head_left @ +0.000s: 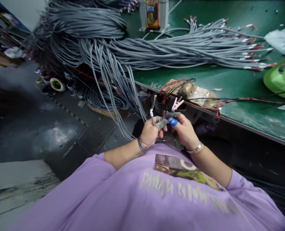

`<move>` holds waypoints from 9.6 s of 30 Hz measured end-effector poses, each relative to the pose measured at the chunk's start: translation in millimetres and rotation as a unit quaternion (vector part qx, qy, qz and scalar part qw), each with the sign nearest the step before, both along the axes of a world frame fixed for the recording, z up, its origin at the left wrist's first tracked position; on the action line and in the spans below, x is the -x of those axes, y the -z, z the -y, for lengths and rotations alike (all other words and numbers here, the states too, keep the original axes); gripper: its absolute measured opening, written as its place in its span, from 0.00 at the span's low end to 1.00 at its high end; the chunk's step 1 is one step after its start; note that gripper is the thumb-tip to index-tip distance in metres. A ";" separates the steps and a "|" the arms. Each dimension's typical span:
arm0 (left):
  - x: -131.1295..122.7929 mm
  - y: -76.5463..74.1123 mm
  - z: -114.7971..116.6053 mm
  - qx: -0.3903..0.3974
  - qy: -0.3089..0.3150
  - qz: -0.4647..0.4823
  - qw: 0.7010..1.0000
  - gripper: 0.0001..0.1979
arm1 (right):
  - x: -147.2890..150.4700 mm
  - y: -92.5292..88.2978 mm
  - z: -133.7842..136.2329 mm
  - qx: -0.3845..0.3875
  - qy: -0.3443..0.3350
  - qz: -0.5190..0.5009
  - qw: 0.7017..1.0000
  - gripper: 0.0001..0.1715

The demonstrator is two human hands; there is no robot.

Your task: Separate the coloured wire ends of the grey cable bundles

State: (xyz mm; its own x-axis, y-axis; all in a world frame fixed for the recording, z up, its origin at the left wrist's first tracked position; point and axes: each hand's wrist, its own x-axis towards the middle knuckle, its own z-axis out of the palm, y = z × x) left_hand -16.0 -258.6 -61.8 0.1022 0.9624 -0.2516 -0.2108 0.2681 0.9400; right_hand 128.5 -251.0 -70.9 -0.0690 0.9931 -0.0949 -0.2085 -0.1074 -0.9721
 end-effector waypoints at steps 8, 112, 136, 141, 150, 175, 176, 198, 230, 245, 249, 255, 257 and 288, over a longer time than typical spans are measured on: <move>1.2 5.9 3.9 -0.027 0.003 -0.019 0.999 0.21 | 6.3 3.7 -1.3 0.068 0.021 -0.060 0.996 0.18; 5.5 3.7 -4.2 0.066 0.123 0.074 0.987 0.22 | -4.5 -1.9 -5.7 0.164 -0.019 -0.179 0.970 0.25; 1.9 3.9 -0.1 0.012 -0.007 -0.001 1.000 0.18 | 1.0 -2.3 7.2 0.128 0.013 -0.103 0.986 0.25; 2.6 2.4 -0.9 0.015 0.006 -0.001 1.000 0.18 | -6.6 -5.2 0.4 0.161 -0.018 -0.128 0.978 0.26; 3.8 1.2 -4.1 0.040 0.090 -0.022 0.995 0.19 | -12.6 -7.5 -20.3 0.147 -0.092 -0.085 0.981 0.22; -1.0 2.8 -5.3 0.051 0.078 -0.013 0.996 0.21 | -14.1 -4.9 -13.7 0.141 -0.050 -0.101 0.984 0.23; -0.9 2.2 -5.1 0.052 0.086 -0.014 0.995 0.21 | -12.0 -5.4 -13.8 0.134 -0.045 -0.096 0.985 0.22; 1.2 8.1 -6.3 0.037 0.039 0.015 0.998 0.20 | -5.0 2.7 -9.8 0.148 -0.008 -0.090 0.985 0.25; -1.0 -3.8 -44.4 0.145 0.227 0.161 0.950 0.19 | 4.5 -6.0 -58.0 0.134 0.046 -0.220 0.965 0.34; 0.2 -7.3 -38.4 0.157 0.211 0.148 0.953 0.15 | -0.8 -2.7 -55.8 0.174 0.000 -0.267 0.948 0.37; 1.3 -10.6 -30.3 0.130 0.205 0.115 0.963 0.18 | -6.3 -2.3 -53.6 0.174 -0.030 -0.267 0.947 0.35; -1.1 -14.3 -27.8 0.091 0.169 0.106 0.976 0.21 | -7.3 -6.1 -50.9 0.162 -0.013 -0.268 0.949 0.21; -2.6 -14.2 -29.6 0.088 0.155 0.120 0.977 0.21 | -5.6 -7.1 -50.6 0.160 -0.004 -0.259 0.953 0.21; -2.6 -7.0 -15.4 0.041 0.102 0.077 0.991 0.20 | -5.4 -8.1 -51.4 0.167 -0.005 -0.271 0.948 0.23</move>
State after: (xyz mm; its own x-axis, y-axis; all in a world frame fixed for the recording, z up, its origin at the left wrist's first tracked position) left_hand -13.4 -243.2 -54.8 0.3359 0.8945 -0.2949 -0.2834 0.3946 0.8741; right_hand 133.8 -199.6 -62.7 -0.2065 0.9129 -0.3521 -0.6658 -0.3948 -0.6332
